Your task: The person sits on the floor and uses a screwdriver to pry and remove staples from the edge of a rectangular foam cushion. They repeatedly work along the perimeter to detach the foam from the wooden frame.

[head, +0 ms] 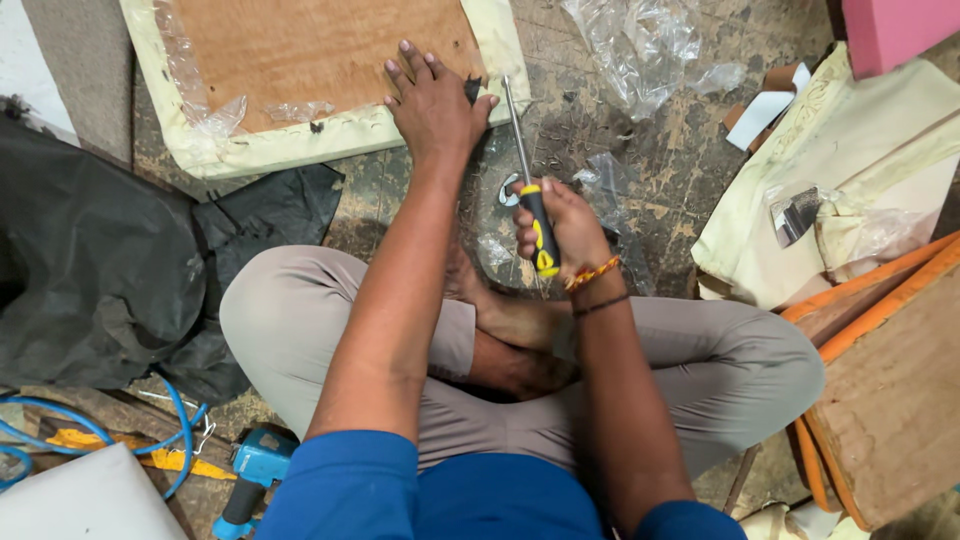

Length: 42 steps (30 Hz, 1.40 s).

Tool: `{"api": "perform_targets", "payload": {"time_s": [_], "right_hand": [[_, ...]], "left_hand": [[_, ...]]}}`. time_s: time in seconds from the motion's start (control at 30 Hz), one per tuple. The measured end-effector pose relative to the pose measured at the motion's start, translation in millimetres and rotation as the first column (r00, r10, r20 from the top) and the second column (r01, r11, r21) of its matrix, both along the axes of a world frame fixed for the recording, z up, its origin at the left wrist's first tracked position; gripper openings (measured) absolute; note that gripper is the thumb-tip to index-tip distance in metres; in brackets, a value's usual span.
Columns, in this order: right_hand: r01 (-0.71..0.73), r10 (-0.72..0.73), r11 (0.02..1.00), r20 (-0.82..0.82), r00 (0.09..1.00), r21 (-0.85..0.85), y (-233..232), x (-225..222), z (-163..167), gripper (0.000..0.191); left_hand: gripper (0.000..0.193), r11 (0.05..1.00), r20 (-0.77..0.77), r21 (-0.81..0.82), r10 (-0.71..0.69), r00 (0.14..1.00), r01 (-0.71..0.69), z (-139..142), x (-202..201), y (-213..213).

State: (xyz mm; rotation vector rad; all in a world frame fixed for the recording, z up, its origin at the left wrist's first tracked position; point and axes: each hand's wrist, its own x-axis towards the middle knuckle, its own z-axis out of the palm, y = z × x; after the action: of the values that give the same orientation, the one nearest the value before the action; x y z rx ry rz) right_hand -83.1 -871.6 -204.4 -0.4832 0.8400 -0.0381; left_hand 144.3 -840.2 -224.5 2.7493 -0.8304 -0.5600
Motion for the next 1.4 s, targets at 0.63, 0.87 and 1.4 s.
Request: {"api": "perform_targets", "payload": {"time_s": [0.63, 0.87, 1.4], "right_hand": [[-0.500, -0.080, 0.010, -0.499, 0.863, -0.866, 7.8, 1.3, 5.0, 0.030], [-0.529, -0.054, 0.128, -0.539, 0.841, -0.839, 8.8, 4.2, 11.7, 0.032], [0.028, -0.032, 0.988, 0.024, 0.999, 0.154, 6.5, 0.2, -40.3, 0.033]], "left_hand": [[0.104, 1.000, -0.028, 0.022, -0.016, 0.999, 0.017, 10.2, 2.3, 0.5], [0.104, 0.999, -0.057, 0.038, -0.014, 0.998, 0.017, 9.3, 3.5, -0.3], [0.102, 1.000, -0.020, -0.025, 0.009, 1.000, -0.009, 6.5, 1.1, 2.8]]}}
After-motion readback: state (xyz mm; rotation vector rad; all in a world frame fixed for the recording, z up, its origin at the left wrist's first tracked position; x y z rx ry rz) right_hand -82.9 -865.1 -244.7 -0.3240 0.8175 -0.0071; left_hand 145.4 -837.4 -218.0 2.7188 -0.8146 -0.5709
